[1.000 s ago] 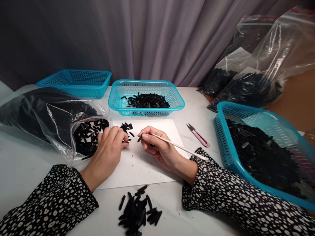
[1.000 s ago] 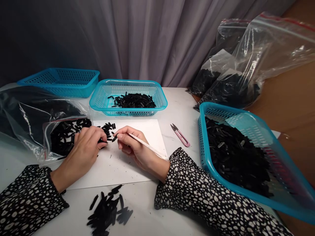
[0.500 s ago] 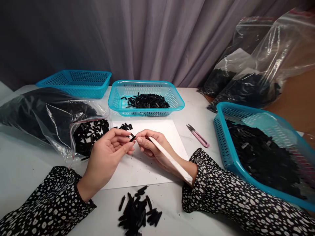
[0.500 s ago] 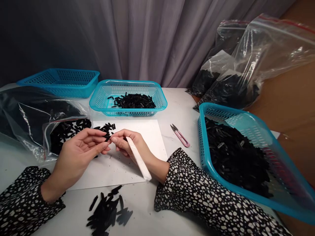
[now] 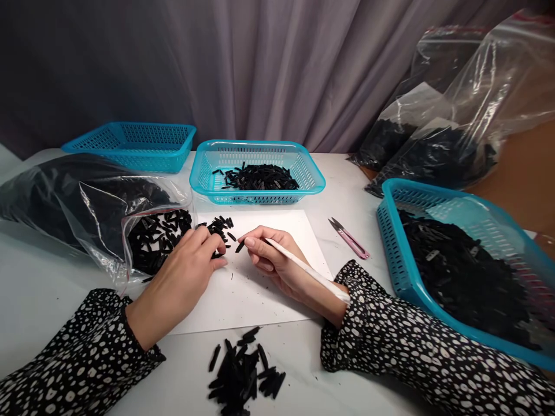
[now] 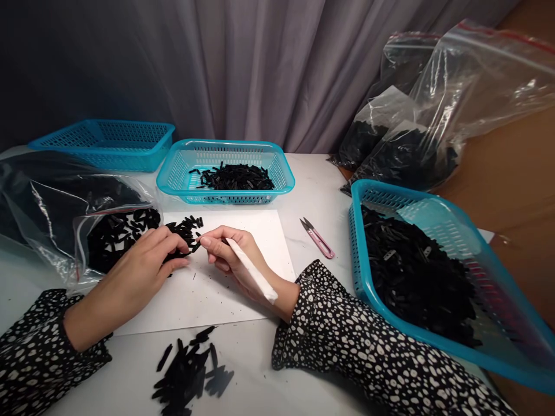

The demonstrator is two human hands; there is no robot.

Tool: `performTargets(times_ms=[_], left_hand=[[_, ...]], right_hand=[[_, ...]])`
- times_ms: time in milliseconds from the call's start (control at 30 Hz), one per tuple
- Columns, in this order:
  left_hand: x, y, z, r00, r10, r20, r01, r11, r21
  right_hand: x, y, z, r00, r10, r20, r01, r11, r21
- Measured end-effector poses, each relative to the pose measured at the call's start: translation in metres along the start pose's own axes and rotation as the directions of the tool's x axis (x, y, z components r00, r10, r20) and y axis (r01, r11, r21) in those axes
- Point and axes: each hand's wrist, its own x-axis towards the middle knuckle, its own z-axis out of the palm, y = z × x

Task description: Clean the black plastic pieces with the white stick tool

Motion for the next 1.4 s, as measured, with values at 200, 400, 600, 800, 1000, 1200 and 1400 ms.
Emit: performTargets(times_ms=[200,400,600,800,1000,1200,1400], left_hand=[[-0.005,-0.010,0.011,0.994,0.106,0.027,-0.109,0.951,0.289],[-0.006,-0.011,0.012,0.993,0.119,0.013,-0.117,0.944,0.308],[-0.002,0.000,0.008,0.981,0.116,-0.154,-0.107,0.992,0.070],[0.000,0.002,0.003,0.978,-0.026,-0.208,-0.005,0.989,-0.149],[0.000,0.002,0.003,0.991,-0.072,-0.116,0.050,0.983,-0.176],[-0.006,0.009,0.006,0.997,0.040,0.073,-0.030,0.992,-0.124],[-0.017,0.019,0.012,0.977,0.088,0.194,-0.071,0.993,-0.093]], right_hand=[[0.001,0.003,-0.005,0.999,-0.003,0.033,0.003,1.000,0.026],[0.002,0.003,-0.009,0.998,0.019,0.056,-0.022,0.998,0.055],[0.004,0.002,-0.009,0.998,0.017,0.061,-0.022,0.996,0.082],[0.004,0.001,-0.009,0.998,0.028,0.061,-0.034,0.994,0.101],[0.004,-0.001,-0.008,0.997,0.052,0.058,-0.058,0.991,0.119],[0.005,-0.001,-0.009,0.996,0.047,0.080,-0.060,0.985,0.160],[0.005,-0.001,-0.009,0.995,0.042,0.086,-0.055,0.986,0.156]])
